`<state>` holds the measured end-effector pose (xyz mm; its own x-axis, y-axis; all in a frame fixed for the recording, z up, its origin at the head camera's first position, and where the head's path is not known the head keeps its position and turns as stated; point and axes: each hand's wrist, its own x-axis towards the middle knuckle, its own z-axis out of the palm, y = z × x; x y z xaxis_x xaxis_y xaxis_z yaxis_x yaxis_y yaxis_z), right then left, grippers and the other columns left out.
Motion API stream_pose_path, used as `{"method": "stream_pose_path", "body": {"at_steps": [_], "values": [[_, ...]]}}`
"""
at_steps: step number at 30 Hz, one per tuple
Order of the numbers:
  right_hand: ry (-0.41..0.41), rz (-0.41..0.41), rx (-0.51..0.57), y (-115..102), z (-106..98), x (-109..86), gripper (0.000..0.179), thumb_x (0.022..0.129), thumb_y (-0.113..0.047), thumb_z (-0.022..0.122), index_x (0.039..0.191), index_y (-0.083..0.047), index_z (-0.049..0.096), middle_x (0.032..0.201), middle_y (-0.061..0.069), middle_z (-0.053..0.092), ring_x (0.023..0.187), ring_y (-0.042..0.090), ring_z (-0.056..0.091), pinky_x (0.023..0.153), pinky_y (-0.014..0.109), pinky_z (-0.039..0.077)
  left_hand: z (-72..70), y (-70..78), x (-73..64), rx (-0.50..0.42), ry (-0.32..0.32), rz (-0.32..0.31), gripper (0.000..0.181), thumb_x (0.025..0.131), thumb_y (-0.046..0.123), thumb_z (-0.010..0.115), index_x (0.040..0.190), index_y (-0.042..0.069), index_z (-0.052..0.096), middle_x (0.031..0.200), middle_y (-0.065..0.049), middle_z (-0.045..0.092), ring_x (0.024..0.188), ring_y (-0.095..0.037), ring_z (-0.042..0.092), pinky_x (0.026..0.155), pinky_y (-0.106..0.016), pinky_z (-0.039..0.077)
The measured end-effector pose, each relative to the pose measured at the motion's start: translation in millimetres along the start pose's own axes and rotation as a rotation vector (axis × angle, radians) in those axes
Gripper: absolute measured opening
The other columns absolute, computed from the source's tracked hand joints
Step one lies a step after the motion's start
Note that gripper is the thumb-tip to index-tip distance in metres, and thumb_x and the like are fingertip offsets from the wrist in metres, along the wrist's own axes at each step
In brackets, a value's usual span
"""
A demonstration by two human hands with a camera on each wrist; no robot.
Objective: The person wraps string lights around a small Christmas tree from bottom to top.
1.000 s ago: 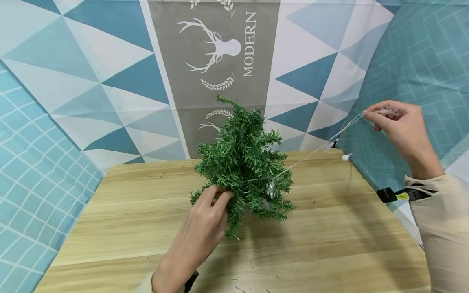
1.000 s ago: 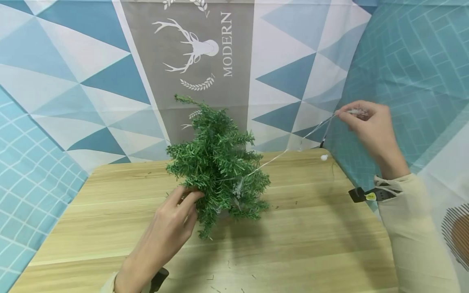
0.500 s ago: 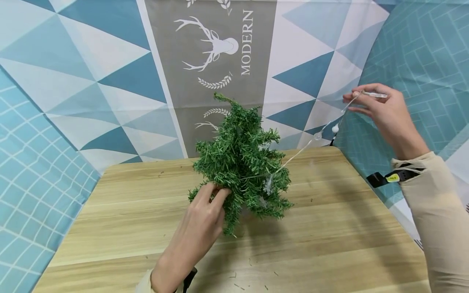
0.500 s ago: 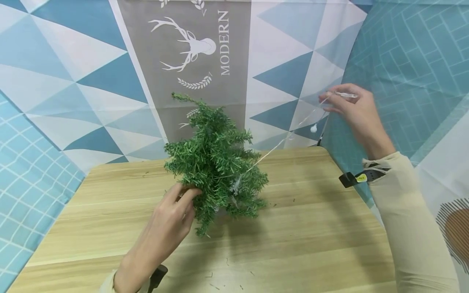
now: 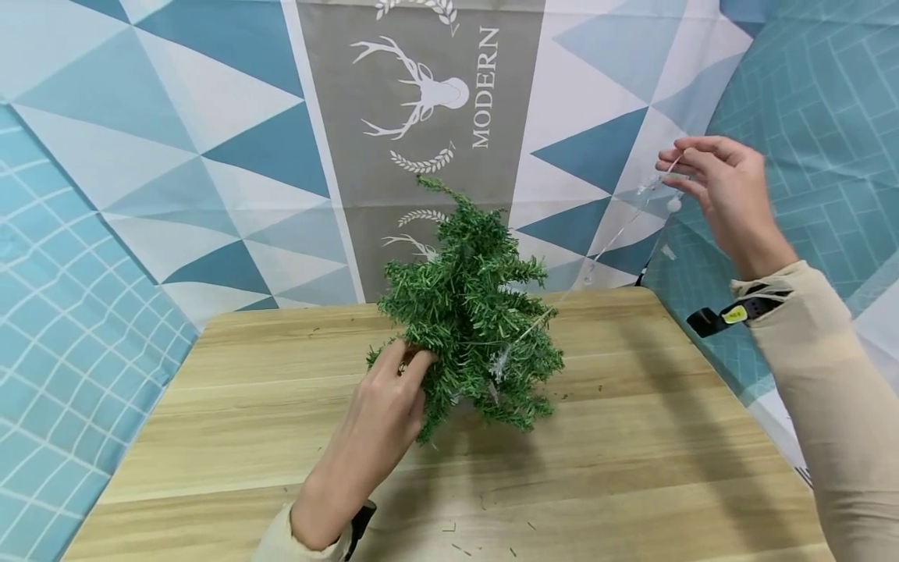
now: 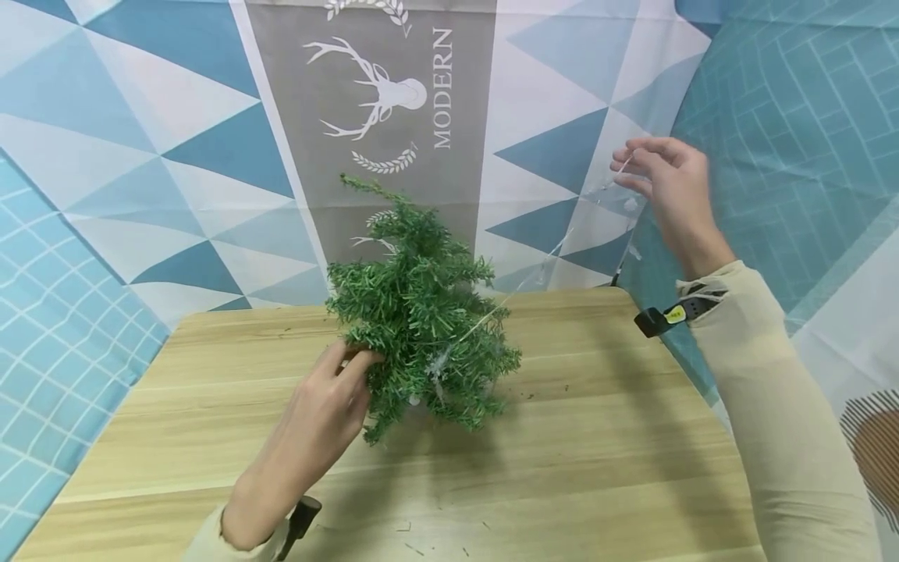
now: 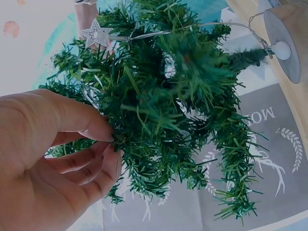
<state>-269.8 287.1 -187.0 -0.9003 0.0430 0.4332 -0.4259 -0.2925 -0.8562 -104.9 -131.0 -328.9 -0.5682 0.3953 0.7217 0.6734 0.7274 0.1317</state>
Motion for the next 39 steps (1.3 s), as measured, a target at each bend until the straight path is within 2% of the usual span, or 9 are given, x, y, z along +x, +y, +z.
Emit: {"method": "stream_pose_path", "body": {"at_steps": [7,11,15,21,25,29,32,35,39], "values": [[0.07,0.015,-0.215,16,6,9.7,0.022,0.093,-0.002,0.067,0.114,0.0,0.061,0.095,0.01,0.07,0.08,0.018,0.068,0.071,0.02,0.059,-1.6,-2.6,0.8,-0.014,-0.01,-0.002,0.044,0.07,-0.022,0.063,0.108,-0.002,0.067,0.1,-0.011,0.059,0.089,-0.021,0.057,0.07,-0.027,0.055],[0.061,0.059,-0.25,25,11,11.4,0.021,0.094,0.002,0.062,0.115,-0.001,0.06,0.086,0.008,0.071,0.075,0.017,0.067,0.068,0.02,0.058,-4.3,-5.0,2.8,-0.032,0.028,0.018,0.028,0.08,-0.011,0.065,0.106,0.0,0.068,0.099,-0.01,0.061,0.089,-0.022,0.06,0.074,-0.031,0.056],[0.028,0.119,-0.313,31,18,11.6,0.023,0.097,0.001,0.056,0.119,-0.003,0.057,0.083,0.008,0.071,0.07,0.017,0.065,0.064,0.02,0.056,-13.3,-10.8,4.8,-0.067,0.092,0.019,0.011,0.091,0.005,0.065,0.1,0.001,0.07,0.1,-0.01,0.065,0.091,-0.024,0.064,0.081,-0.036,0.057],[-0.065,0.157,-0.579,31,38,21.7,0.03,0.1,-0.008,0.052,0.129,-0.008,0.053,0.086,-0.001,0.072,0.062,0.014,0.058,0.057,0.021,0.049,-34.3,-27.2,1.1,-0.091,0.177,-0.037,0.016,0.095,0.013,0.061,0.099,0.0,0.07,0.102,-0.01,0.068,0.094,-0.022,0.066,0.087,-0.028,0.055],[-0.111,0.146,-0.692,29,49,29.2,0.033,0.1,-0.012,0.054,0.133,-0.007,0.051,0.088,-0.003,0.073,0.06,0.015,0.055,0.055,0.022,0.047,-42.5,-39.2,0.6,-0.075,0.209,-0.054,0.015,0.096,0.012,0.06,0.099,0.0,0.069,0.102,-0.009,0.068,0.092,-0.021,0.065,0.084,-0.026,0.053],[-0.17,0.124,-0.758,30,58,32.9,0.036,0.1,-0.014,0.056,0.134,-0.004,0.05,0.087,-0.004,0.073,0.056,0.016,0.054,0.054,0.025,0.045,-48.3,-49.2,2.9,-0.073,0.181,-0.073,0.013,0.097,0.01,0.061,0.101,0.002,0.069,0.103,-0.009,0.067,0.093,-0.021,0.065,0.083,-0.029,0.053],[-0.229,0.112,-0.766,31,65,34.7,0.036,0.1,-0.015,0.056,0.133,-0.003,0.05,0.086,-0.004,0.073,0.055,0.015,0.054,0.054,0.027,0.045,-50.9,-58.0,8.2,-0.088,0.154,-0.086,0.012,0.096,0.008,0.062,0.104,0.002,0.069,0.106,-0.009,0.067,0.095,-0.022,0.064,0.083,-0.032,0.053],[-0.299,0.111,-0.743,31,74,36.3,0.035,0.1,-0.018,0.057,0.132,-0.004,0.049,0.09,0.0,0.074,0.06,0.017,0.059,0.058,0.026,0.049,-52.3,-69.5,17.4,-0.109,0.138,-0.088,0.013,0.095,0.005,0.063,0.107,0.001,0.068,0.109,-0.009,0.067,0.097,-0.022,0.064,0.081,-0.036,0.054],[-0.387,0.1,-0.712,30,86,39.1,0.037,0.101,-0.018,0.057,0.134,-0.003,0.047,0.098,0.007,0.075,0.074,0.02,0.066,0.066,0.024,0.054,-52.1,-87.1,36.5,-0.158,0.102,-0.104,0.017,0.098,0.006,0.06,0.113,0.001,0.066,0.111,-0.011,0.067,0.099,-0.023,0.064,0.079,-0.039,0.055]]}}
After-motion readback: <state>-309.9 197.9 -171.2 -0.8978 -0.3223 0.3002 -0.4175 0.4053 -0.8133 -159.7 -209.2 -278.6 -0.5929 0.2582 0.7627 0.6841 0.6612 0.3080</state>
